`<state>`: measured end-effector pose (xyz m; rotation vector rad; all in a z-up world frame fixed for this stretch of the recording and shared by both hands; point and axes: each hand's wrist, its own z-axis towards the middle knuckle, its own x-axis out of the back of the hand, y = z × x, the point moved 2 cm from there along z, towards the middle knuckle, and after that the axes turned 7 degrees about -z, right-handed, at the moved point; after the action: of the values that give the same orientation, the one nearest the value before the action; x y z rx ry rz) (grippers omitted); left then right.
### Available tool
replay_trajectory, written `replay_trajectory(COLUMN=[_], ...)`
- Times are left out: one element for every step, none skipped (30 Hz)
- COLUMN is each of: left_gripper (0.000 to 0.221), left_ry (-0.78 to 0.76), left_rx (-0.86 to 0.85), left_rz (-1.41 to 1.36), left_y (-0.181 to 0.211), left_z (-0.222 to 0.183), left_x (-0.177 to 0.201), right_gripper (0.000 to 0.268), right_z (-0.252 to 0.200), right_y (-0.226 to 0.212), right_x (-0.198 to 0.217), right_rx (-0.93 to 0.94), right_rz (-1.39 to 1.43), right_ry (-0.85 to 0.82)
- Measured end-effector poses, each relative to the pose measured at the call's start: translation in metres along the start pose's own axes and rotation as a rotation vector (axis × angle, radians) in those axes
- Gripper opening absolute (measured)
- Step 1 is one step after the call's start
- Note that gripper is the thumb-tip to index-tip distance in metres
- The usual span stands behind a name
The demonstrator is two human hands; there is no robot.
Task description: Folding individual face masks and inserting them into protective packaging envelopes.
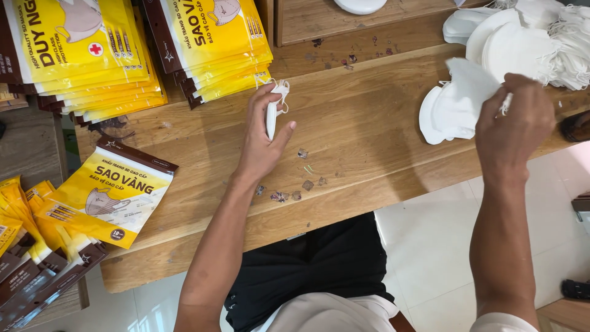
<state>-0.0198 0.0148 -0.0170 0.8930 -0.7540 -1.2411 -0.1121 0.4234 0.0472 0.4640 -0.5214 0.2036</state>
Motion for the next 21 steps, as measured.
replay_trajectory(left_gripper=[0.044,0.043,0.043,0.043,0.044,0.045,0.045,0.046,0.049,0.049,0.048,0.05,0.05,0.05,0.05,0.05,0.05,0.05,0.05,0.052,0.057], left_ry=[0.001,-0.006,-0.016,-0.016,-0.021,-0.025,-0.024,-0.034,-0.044,-0.042,-0.053,-0.064,-0.058,-0.063,-0.066,-0.06,-0.052,-0.043,-0.038,-0.03,-0.022], left_rx=[-0.003,0.01,0.024,0.022,0.026,0.031,0.03,0.065,0.101,0.1,0.09,0.08,0.081,0.088,0.094,0.095,0.166,0.237,0.236,0.327,0.417], left_rz=[-0.001,0.028,0.057,0.056,0.071,0.085,0.089,0.058,0.025,0.028,0.023,0.017,0.02,0.015,0.009,0.01,-0.058,-0.127,-0.128,-0.234,-0.334], left_y=[-0.001,-0.002,-0.002,-0.003,-0.004,-0.005,-0.002,-0.001,0.0,0.0,0.0,-0.001,0.0,-0.001,-0.001,-0.005,-0.01,-0.015,-0.012,-0.011,-0.008], left_z=[0.0,0.0,0.0,-0.001,-0.001,-0.001,-0.001,-0.001,-0.001,0.0,0.002,0.003,0.003,0.003,0.003,0.002,0.001,-0.001,-0.002,-0.003,-0.004], left_x=[0.0,0.0,0.001,0.0,0.0,0.001,0.001,0.002,0.002,0.003,0.003,0.003,0.005,0.006,0.007,0.008,0.007,0.006,0.004,0.001,0.0], right_gripper=[0.011,0.009,0.008,0.008,0.005,0.007,0.007,0.008,0.014,0.014,0.013,0.016,0.016,0.019,0.023,0.023,0.027,0.03,0.03,0.03,0.029], right_z=[0.012,0.024,0.035,0.035,0.037,0.038,0.039,0.04,0.04,0.041,0.042,0.043,0.047,0.05,0.053,0.055,0.057,0.059,0.067,0.076,0.086], right_y=[-0.01,-0.019,-0.029,-0.039,-0.05,-0.062,-0.074,-0.086,-0.099,-0.109,-0.118,-0.127,-0.138,-0.15,-0.161,-0.171,-0.179,-0.187,-0.197,-0.207,-0.219], right_x=[0.01,0.019,0.029,0.028,0.024,0.02,0.019,0.015,0.011,0.005,-0.002,-0.009,-0.01,-0.011,-0.011,-0.017,-0.022,-0.027,-0.027,-0.025,-0.023], right_rx=[0.001,-0.03,-0.061,-0.061,-0.158,-0.247,-0.247,-0.37,-0.497,-0.495,-0.529,-0.563,-0.559,-0.544,-0.528,-0.523,-0.505,-0.487,-0.48,-0.423,-0.365], right_rz=[-0.001,0.302,0.61,0.609,0.926,1.253,1.256,1.494,1.728,1.731,1.71,1.687,1.691,1.725,1.758,1.761,1.753,1.745,1.746,1.756,1.772], right_ry=[0.003,0.002,0.002,0.004,-0.077,-0.166,-0.164,-0.223,-0.288,-0.287,-0.329,-0.371,-0.374,-0.392,-0.411,-0.416,-0.446,-0.476,-0.48,-0.459,-0.435])
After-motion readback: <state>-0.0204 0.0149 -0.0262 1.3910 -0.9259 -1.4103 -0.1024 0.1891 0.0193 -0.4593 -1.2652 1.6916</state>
